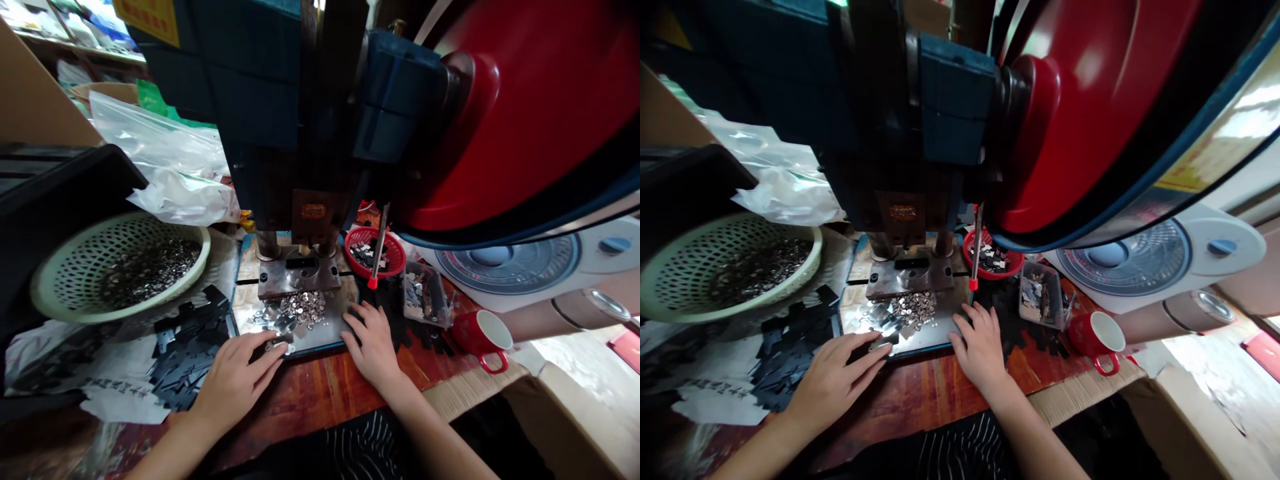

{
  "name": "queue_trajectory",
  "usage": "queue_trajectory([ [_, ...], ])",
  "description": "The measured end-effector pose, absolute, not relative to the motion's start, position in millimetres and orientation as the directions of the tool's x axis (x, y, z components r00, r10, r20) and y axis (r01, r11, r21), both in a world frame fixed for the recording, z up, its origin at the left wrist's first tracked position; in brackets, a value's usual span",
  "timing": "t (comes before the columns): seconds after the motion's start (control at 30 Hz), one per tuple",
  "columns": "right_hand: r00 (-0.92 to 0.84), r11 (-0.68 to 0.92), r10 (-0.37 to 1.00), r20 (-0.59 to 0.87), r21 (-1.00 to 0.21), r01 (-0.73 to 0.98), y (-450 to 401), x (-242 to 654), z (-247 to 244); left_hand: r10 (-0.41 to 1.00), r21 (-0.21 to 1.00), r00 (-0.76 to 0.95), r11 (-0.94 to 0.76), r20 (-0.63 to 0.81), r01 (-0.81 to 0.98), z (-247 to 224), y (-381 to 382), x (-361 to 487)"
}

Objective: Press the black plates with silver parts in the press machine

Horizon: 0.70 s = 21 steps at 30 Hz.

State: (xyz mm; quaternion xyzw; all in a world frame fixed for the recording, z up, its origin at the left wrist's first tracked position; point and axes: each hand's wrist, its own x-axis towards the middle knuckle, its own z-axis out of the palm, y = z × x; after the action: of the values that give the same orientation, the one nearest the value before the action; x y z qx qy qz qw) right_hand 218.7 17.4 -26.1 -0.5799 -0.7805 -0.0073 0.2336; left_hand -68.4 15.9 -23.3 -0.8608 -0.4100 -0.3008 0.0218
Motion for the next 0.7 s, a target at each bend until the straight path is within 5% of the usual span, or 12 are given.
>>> queue_trajectory([
  [0.27, -0.162, 0.244, 0.942, 0.294, -0.27, 0.931, 32.4, 211.1, -22.3, 0.641, 0.222, 0.462, -0.701, 0.613, 0.677, -28.2, 14.2, -70.4],
  [0.43, -0.309, 0.371, 0.915, 0.259, -0.246, 0.895, 24.7, 206.9, -15.3, 0.653, 0.27, 0.412, -0.688, 0.635, 0.674, -22.0, 15.6, -68.2],
  [0.7, -0.26, 0.376, 0.896, 0.359, -0.304, 0.875, 13.8, 214.9, -21.9, 0.707, 0.409, 0.336, -0.66, 0.622, 0.63, -15.0, 15.2, -50.8],
])
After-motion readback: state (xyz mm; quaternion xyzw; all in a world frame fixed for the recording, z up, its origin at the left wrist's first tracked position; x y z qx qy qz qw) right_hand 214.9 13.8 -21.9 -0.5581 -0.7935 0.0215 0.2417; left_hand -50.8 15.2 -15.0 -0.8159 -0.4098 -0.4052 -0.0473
